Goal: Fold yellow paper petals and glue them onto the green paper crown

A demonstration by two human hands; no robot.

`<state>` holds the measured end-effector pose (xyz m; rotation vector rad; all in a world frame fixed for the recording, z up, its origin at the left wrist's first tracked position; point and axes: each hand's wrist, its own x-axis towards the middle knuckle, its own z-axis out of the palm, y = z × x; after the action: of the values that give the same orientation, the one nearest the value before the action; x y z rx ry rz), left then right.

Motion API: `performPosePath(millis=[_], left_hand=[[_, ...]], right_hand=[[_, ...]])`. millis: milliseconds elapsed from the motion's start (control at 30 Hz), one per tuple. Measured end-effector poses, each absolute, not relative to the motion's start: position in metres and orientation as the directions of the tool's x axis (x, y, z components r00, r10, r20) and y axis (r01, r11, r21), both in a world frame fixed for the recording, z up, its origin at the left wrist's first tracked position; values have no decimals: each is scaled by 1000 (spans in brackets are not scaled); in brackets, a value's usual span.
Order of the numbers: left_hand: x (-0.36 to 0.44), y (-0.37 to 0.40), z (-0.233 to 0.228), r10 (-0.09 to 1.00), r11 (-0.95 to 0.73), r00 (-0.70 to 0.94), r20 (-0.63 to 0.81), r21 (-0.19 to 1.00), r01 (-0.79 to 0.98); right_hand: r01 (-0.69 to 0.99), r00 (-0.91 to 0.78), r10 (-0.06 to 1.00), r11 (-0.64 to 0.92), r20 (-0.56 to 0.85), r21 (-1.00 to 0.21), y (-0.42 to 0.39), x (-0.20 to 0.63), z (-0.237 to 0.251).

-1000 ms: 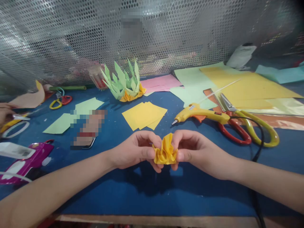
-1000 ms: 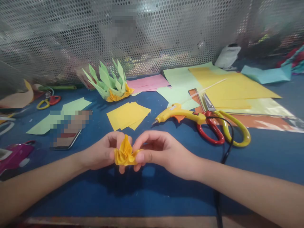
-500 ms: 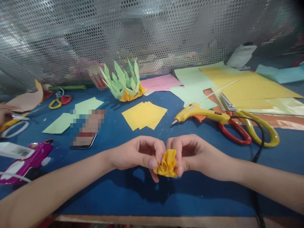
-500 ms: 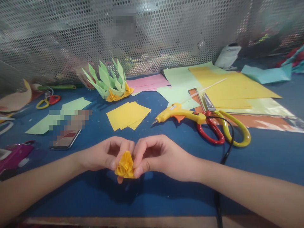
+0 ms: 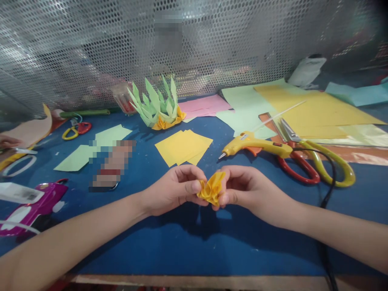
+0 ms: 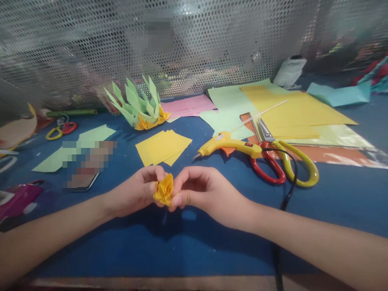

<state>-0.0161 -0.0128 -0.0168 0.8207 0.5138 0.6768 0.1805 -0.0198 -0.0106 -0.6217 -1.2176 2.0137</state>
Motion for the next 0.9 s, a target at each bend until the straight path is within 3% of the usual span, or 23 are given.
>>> performPosePath(millis=[367, 533, 633, 733, 833, 900], left_hand=[[-17, -14, -10, 649, 442, 759, -54, 838, -318], [-17, -15, -9, 646, 386, 762, -44, 881, -275], [-17, -13, -11, 710, 370, 702, -56, 877, -305], [-16, -10, -13, 764, 338, 644, -48, 879, -336], [-17, -9, -14, 755, 308, 655, -24, 895, -323], [-18, -11, -13, 736, 272, 677, -11, 921, -281]], right_hand=[[-336, -696, 718, -324, 2, -884, -23, 183, -11], [-295, -683, 730, -240, 29, -925, -28, 184, -12], [-241, -561, 823, -62, 87, -968, -25, 186, -11], [-40, -407, 874, 273, 265, -961, -20, 191, -9], [165, -403, 778, 579, 481, -798, -17, 196, -8], [227, -446, 708, 681, 547, -696, -17, 197, -8]])
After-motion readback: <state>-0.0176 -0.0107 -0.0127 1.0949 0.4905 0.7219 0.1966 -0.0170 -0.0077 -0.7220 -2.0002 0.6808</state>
